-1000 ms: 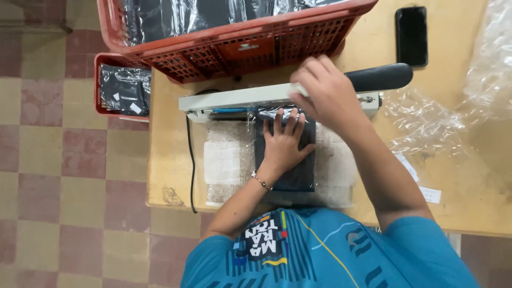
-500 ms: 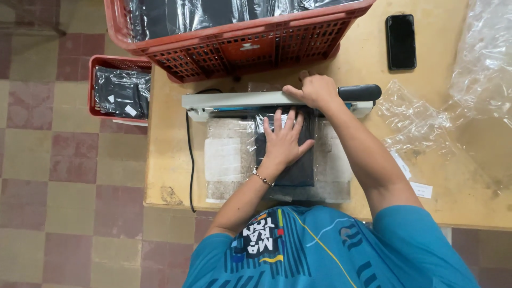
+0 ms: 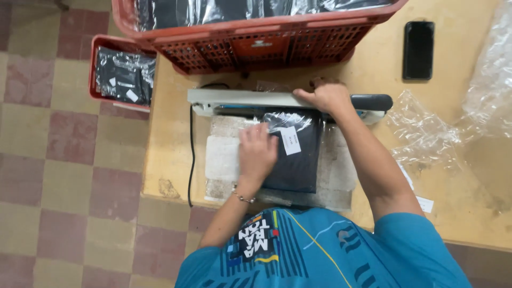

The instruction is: The person places black folded items into clear plastic bags, inserts small white labels, and seals each bag using a heat sealer. Sealed packages are then placed into a red basket. The process is repeated for multiple items.

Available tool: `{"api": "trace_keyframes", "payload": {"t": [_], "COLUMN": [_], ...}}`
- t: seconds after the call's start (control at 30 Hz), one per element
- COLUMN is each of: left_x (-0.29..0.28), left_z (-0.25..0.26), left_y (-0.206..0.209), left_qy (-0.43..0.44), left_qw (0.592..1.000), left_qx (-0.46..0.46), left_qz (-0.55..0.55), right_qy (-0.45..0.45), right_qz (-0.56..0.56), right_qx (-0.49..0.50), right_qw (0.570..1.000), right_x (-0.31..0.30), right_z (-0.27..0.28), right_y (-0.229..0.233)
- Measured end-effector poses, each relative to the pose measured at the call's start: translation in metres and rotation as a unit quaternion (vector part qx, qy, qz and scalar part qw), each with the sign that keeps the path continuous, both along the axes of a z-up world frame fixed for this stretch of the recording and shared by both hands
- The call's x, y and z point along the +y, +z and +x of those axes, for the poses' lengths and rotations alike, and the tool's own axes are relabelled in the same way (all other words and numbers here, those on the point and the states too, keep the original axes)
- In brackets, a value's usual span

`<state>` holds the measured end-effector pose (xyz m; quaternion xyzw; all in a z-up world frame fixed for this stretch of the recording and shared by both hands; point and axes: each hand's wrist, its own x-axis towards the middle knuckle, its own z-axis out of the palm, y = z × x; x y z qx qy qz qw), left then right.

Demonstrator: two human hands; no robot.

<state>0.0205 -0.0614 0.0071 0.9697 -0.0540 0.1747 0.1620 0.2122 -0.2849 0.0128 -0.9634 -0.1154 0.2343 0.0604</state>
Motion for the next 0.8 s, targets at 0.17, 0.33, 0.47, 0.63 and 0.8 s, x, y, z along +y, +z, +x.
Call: {"api": "trace_keyframes", "payload": {"t": [0.17,0.33,0.47,0.63,0.8], "left_x": [0.023,0.021,0.014,0.020,0.036], "left_z": [-0.013,-0.007,-0.012,-0.005,0.009], "left_y": [-0.010,-0.018,-0.007,0.021,0.003], "left_qy": [0.102,0.101,0.088,0.116,0.093], "left_qw": [0.980,0.943,0.964,0.921,0.906], "left_qx": [0.151,0.282,0.187,0.286,0.368], "left_qz": [-0.079,-0.144,-0.169,-0.239,-0.186], "right_qy": [-0.006,0.008,0.000,-0.011,-0.016], "right_qz": [-0.018,-0.025,-0.029,-0.021,-0.037], "right_qx": [0.022,0.033,0.041,0.036,0.072], "right_qw": [1.000,0.999,0.999,0.999,0.997], "right_x": [0.006,0.009,0.013,0.016,0.024], "right_z": [0.000,0.002,-0.004,-0.004,-0.011], "right_y": [0.008,0.015,0.019,0.021,0.046]}}
